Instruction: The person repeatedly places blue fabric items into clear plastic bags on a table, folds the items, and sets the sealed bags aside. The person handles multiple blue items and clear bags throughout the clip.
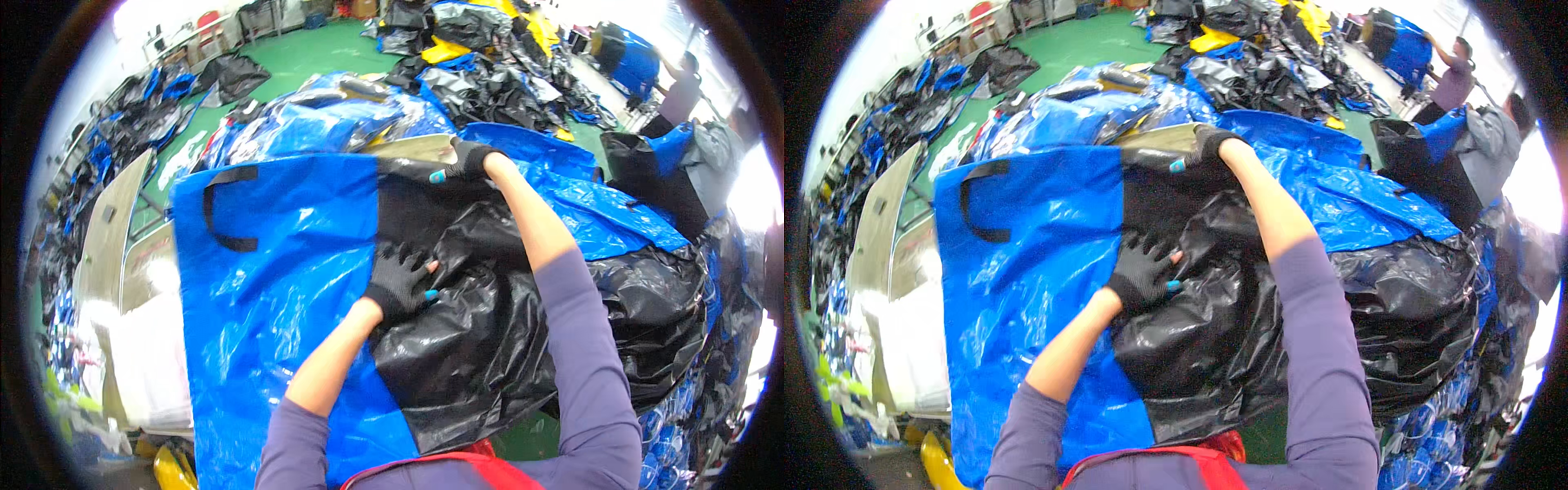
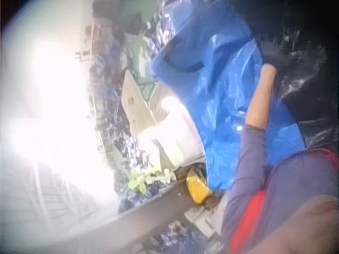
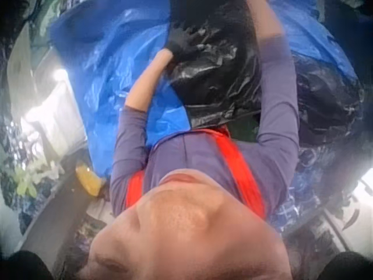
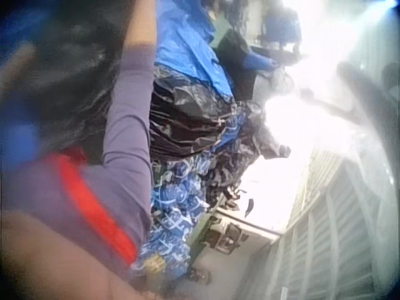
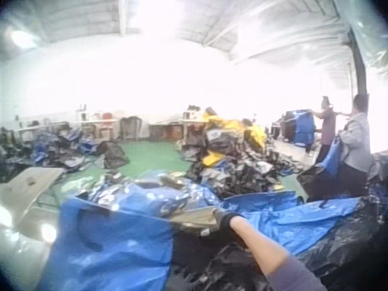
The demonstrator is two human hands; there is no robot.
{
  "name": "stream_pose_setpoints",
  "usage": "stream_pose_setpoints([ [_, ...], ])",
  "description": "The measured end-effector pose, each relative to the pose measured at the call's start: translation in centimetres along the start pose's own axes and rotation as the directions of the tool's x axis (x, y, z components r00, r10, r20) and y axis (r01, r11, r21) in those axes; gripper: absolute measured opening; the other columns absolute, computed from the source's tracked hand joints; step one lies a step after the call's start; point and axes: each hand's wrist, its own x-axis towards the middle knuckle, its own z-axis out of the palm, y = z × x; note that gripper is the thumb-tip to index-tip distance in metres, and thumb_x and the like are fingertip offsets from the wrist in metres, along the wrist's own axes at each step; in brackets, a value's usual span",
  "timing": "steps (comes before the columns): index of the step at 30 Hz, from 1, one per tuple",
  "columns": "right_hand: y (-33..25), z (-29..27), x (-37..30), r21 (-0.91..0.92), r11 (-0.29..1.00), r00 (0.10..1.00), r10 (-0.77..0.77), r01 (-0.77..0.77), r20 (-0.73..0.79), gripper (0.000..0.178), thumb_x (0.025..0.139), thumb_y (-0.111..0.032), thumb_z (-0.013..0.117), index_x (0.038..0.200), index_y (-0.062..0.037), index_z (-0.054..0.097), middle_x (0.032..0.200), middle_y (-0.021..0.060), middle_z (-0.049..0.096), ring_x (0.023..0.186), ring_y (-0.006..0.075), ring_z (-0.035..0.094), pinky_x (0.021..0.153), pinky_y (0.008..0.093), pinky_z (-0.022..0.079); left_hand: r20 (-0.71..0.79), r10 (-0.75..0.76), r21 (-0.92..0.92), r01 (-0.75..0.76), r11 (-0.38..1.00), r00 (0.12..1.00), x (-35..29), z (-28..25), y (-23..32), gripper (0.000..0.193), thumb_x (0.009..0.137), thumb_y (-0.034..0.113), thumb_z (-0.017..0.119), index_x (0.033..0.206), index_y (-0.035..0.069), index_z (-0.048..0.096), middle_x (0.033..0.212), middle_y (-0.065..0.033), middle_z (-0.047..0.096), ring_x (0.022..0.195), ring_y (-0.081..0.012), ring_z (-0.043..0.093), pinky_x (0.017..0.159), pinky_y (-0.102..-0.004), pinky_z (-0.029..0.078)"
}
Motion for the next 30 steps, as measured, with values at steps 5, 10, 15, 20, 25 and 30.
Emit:
stream_pose_setpoints([
  [5, -13.4, 0.1, -3.4, -0.394, 0.918, 0.954, -0.155, 0.042, -0.258, 0.062, 0.065, -0.045, 0.073, 0.112, -0.0059, 0.066, 0.108, 0.0212, 0.066, 0.103, 0.0322, 0.064, 0.088, 0.0399, 0.05, 0.121, 0.044, 0.129, -0.059, 0.99, 0.992, -1.9, -1.5, -2.1, 0.061, 0.079, 0.054, 0.057, 0.131, 0.024, 0.053, 0.139, -0.0146, 0.045, 0.131, -0.0448, 0.033, 0.106, -0.0627, 0.02],
  [10, -15.1, 7.5, -17.5, -0.516, 0.623, 0.584, -0.769, 0.589, -0.261, 0.039, 0.096, -0.03, 0.042, 0.124, -0.0051, 0.051, 0.068, 0.011, 0.059, 0.06, 0.0315, 0.058, 0.059, 0.0458, 0.048, 0.046, -0.103, 0.079, 0.099, 0.992, 0.994, -6.7, -2.7, -6.7, 0.064, 0.078, 0.049, 0.059, 0.131, 0.013, 0.052, 0.143, -0.0149, 0.04, 0.132, -0.0478, 0.027, 0.107, -0.0636, 0.018],
  [15, -6.4, 13.3, -23.1, -0.496, 0.657, 0.706, -0.698, 0.568, -0.116, 0.055, 0.085, -0.015, 0.049, 0.14, -0.0235, 0.046, 0.066, 0.0038, 0.053, 0.059, 0.0218, 0.054, 0.056, 0.0354, 0.043, 0.041, -0.501, 0.266, 0.474, 0.84, 0.865, -24.8, -8.5, -15.5, 0.063, 0.079, 0.046, 0.058, 0.132, 0.011, 0.051, 0.144, -0.0161, 0.039, 0.133, -0.0455, 0.028, 0.108, -0.0613, 0.018],
  [20, -9.2, 12.7, -23.8, -0.509, 0.687, 0.833, -0.541, 0.518, 0.118, 0.054, 0.087, -0.021, 0.053, 0.139, -0.0341, 0.043, 0.093, 0.0093, 0.06, 0.081, 0.0249, 0.062, 0.071, 0.0399, 0.048, -0.024, -0.92, 0.2, 0.904, 0.378, 0.39, -40.9, -21.7, -17.1, 0.062, 0.081, 0.044, 0.058, 0.132, 0.01, 0.05, 0.144, -0.0172, 0.039, 0.134, -0.0431, 0.03, 0.11, -0.059, 0.018],
  [25, -13.7, 6.5, -19.8, -0.189, 0.774, 0.724, -0.435, 0.605, 0.535, 0.079, 0.068, -0.048, 0.071, 0.138, -0.0196, 0.046, 0.115, 0.0227, 0.06, 0.094, 0.036, 0.064, 0.081, 0.0475, 0.05, -0.552, -0.688, 0.26, 0.881, 0.395, 0.471, -33.5, -26.2, -9.7, 0.062, 0.082, 0.042, 0.057, 0.133, 0.008, 0.049, 0.144, -0.0184, 0.038, 0.134, -0.0408, 0.031, 0.111, -0.0567, 0.018],
  [30, -14.2, 6.8, -18.9, -0.206, 0.861, 0.879, -0.476, 0.466, -0.002, 0.056, 0.08, -0.055, 0.057, 0.123, -0.0195, 0.06, 0.125, 0.0168, 0.058, 0.112, 0.0343, 0.056, 0.098, 0.0549, 0.036, 0.339, -0.447, 0.431, 0.286, 0.856, 0.828, -25.4, -13.1, -5.3, 0.064, 0.08, 0.042, 0.058, 0.135, 0.01, 0.047, 0.15, -0.02, 0.031, 0.139, -0.0412, 0.025, 0.113, -0.058, 0.013],
])
